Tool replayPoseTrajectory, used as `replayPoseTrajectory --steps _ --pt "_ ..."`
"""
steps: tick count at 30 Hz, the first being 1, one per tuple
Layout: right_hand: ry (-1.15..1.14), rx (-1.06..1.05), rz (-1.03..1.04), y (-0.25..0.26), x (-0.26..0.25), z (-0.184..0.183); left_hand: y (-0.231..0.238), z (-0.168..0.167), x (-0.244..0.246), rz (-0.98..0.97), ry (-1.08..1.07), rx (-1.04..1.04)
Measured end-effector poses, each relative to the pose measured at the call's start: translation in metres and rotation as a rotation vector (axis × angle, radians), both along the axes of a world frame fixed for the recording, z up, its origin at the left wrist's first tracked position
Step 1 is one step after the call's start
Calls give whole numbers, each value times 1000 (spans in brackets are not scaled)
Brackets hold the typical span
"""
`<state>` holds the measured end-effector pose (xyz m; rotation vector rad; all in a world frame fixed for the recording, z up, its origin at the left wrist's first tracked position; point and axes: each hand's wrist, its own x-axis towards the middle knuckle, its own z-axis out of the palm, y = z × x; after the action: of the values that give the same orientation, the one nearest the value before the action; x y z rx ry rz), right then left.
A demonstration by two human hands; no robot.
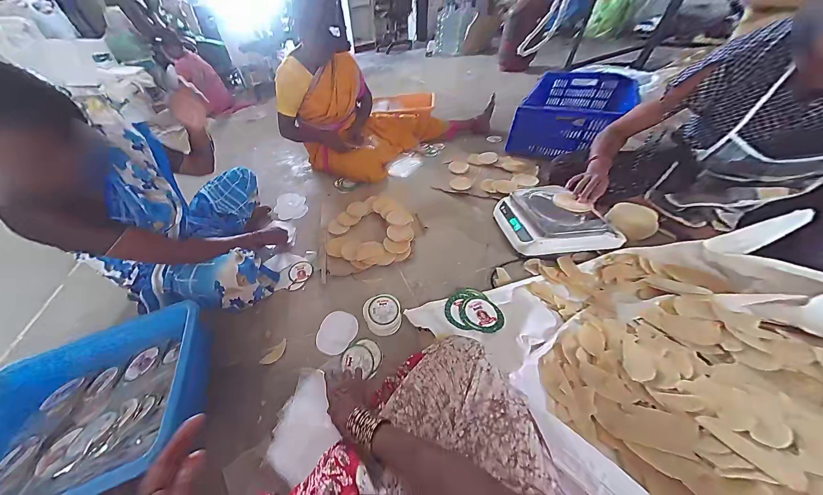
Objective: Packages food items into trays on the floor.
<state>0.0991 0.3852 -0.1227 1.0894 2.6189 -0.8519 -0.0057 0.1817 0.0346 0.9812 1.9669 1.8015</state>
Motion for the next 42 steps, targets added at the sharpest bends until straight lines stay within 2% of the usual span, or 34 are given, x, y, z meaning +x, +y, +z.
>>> replayPoseTrajectory --steps 2,4,6,9,13,15,17,20,22,25,27,30,32,34,36,38,39,40,42 --pt "18 5 -18 -1 1 -8 43 -10 13 -166 28 -138" --pt "157 105 -31 2 9 -17 74 -31 15 -252 187 -291" --pt "180 107 17 8 28 17 94 -59 16 -319 377 -415" --pt "344 101 68 12 57 59 106 -81 26 -427 481 -544" --pt "633 -198 -65 21 84 76 106 -92 34 -439 496 -445" --pt "768 -256 -139 21 86 76 105 -94 32 -445 437 -433" --pt "761 -205 -119 19 85 82 102 -91 36 -458 393 -460" --pt "588 -142 -96 21 80 94 96 -88 41 -450 284 -416" --pt "572 -153 -124 23 81 99 93 -89 45 -376 166 -277" --pt "794 -232 -190 24 84 94 91 -88 46 -193 -105 -22" --pt "840 -295 -229 24 85 94 91 -92 47 -102 -256 121" --pt "840 -376 -263 17 84 93 94 -95 49 46 -364 129" --pt "897 -460 -285 9 80 87 93 -95 48 105 -369 88" --pt "967 -518 -291 4 76 81 89 -88 45 78 -340 43" --pt "949 -503 -241 7 78 85 92 -82 41 -82 -223 -58" --pt "894 -438 -154 11 81 89 96 -87 38 -278 -12 -123" --pt "862 -429 -105 15 82 89 97 -87 41 -317 75 -133" --pt "847 -439 -72 18 83 89 99 -89 43 -308 103 -108" --pt "901 -426 -97 19 85 90 97 -89 50 -251 -10 -1"
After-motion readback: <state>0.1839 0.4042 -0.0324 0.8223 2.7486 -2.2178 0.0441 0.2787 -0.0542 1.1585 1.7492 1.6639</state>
